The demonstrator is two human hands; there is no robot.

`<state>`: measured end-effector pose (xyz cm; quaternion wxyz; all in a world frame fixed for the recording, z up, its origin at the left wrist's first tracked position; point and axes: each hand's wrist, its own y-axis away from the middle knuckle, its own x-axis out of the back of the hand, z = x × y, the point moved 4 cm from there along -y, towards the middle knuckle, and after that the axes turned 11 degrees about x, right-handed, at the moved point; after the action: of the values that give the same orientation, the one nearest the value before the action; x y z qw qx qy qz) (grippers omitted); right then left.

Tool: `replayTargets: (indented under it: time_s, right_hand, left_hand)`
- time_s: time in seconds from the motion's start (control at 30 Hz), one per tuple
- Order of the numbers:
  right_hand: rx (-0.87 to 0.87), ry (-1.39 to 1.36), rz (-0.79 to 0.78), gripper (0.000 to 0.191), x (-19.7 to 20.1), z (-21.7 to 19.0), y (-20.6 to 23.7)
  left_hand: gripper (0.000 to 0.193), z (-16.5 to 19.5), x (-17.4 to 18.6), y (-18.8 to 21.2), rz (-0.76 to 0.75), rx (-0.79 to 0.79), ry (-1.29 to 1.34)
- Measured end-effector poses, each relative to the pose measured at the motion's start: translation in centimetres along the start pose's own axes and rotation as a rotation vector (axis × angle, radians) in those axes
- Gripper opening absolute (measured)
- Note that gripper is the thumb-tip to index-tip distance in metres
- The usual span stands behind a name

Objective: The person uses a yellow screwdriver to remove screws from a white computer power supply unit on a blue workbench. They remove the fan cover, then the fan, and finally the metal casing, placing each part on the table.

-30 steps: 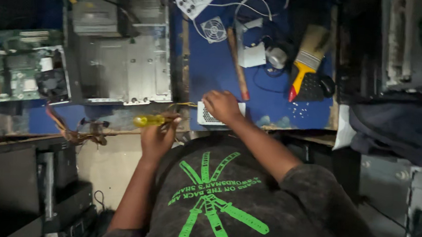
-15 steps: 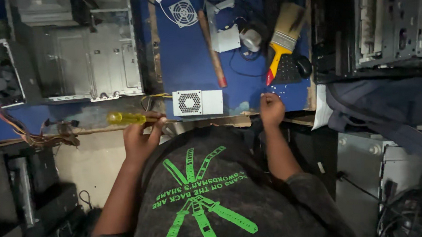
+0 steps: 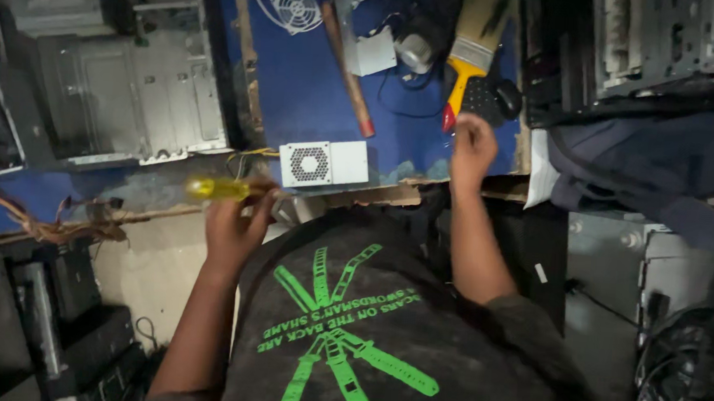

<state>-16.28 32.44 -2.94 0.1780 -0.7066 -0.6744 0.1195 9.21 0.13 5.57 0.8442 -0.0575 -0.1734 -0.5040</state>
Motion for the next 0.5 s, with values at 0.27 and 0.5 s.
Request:
replayTargets:
  time_s: [0.27,0.5]
  right_hand:
    - [0.251,-0.247,-1.067,0.065,-13.3,-21.1,3.0]
    - [0.435,-0.136,-1.103,0.054,-16.6,-24.9,3.6]
  left_hand:
    - [0.027,1.7,-1.7,-1.9,0.027,-0.337,-0.187]
    - [0.033,-0.4,-2.3,-2.5,-0.014,-0.355,-0.253]
